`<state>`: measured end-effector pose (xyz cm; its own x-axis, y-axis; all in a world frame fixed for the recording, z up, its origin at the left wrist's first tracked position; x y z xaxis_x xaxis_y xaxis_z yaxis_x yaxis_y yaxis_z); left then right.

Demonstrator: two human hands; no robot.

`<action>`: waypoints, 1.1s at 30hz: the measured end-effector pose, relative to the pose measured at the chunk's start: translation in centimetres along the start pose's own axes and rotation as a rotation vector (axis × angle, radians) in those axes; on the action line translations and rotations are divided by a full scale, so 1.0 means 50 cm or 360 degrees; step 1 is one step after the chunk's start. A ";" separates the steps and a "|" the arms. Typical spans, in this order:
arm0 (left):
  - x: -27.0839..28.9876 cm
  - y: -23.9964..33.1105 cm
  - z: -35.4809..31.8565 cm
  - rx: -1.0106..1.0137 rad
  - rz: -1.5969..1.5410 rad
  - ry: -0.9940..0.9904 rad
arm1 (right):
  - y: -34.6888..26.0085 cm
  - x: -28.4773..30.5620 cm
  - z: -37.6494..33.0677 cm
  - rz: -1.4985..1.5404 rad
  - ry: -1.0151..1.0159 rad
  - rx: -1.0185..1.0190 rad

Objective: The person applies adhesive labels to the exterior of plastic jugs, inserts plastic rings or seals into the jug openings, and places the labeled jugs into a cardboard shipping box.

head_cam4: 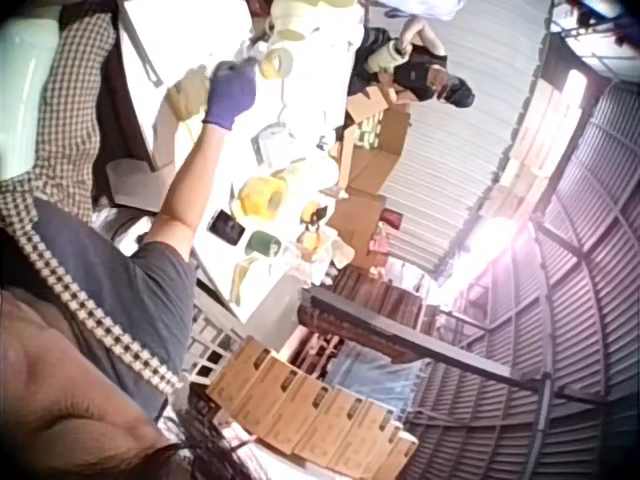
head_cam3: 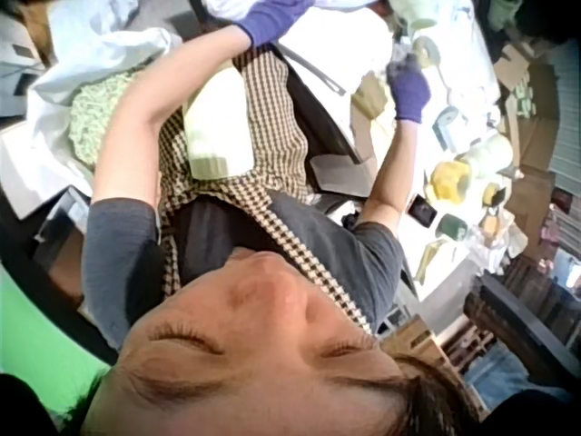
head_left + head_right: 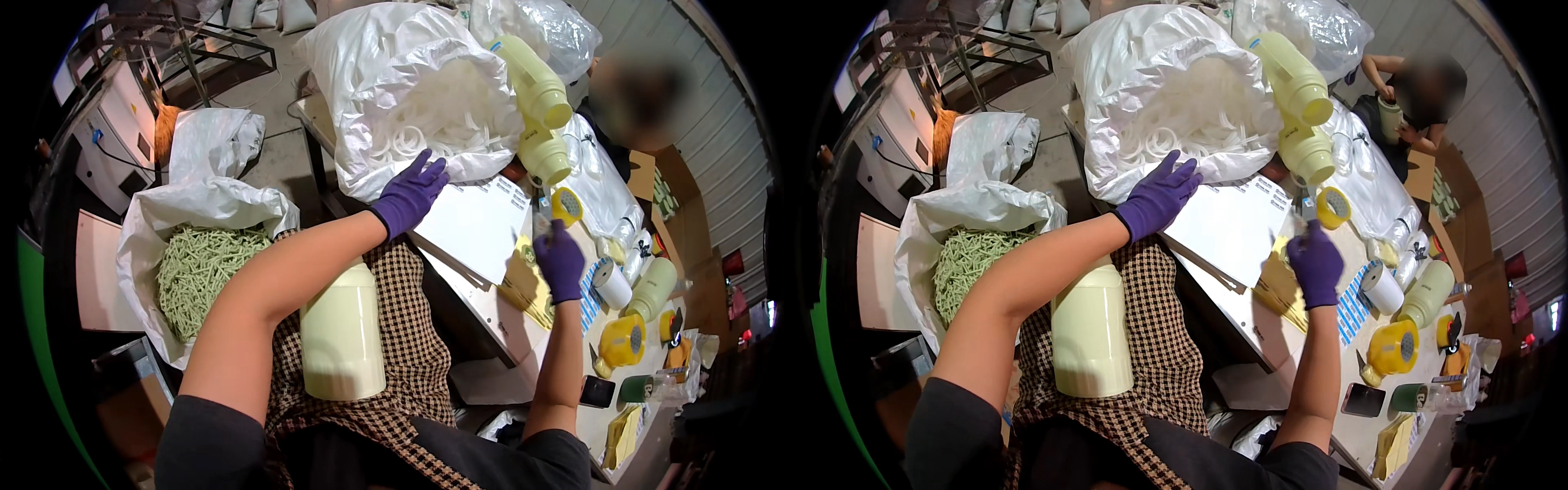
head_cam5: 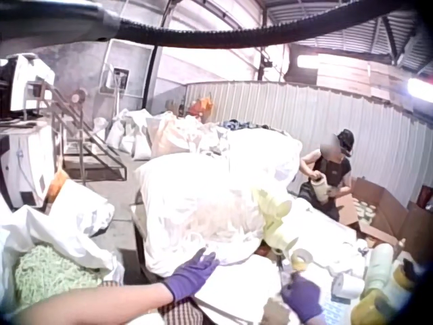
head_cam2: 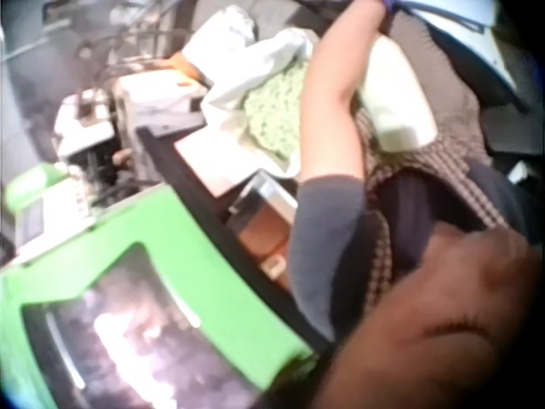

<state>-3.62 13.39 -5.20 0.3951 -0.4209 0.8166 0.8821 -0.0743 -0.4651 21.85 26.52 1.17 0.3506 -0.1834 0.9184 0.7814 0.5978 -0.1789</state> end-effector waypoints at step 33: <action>0.066 -0.016 0.037 -0.0391 -0.0611 -0.0891 | -0.121 -0.121 0.017 0.0893 -0.0175 0.0166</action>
<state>-2.55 13.74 -1.51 0.1992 0.1971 0.9599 0.9279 -0.3530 -0.1200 14.57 24.65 -3.00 0.6365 0.2623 0.7253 0.4347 0.6548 -0.6183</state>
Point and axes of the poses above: each hand's wrist, its own z-axis towards the middle knuckle, its own x-axis out of the back of the hand, y = z × x, the point moved 7 cm from there along z, towards the middle knuckle, and after that the axes turned 4 degrees about -x, right-handed, at the moved point
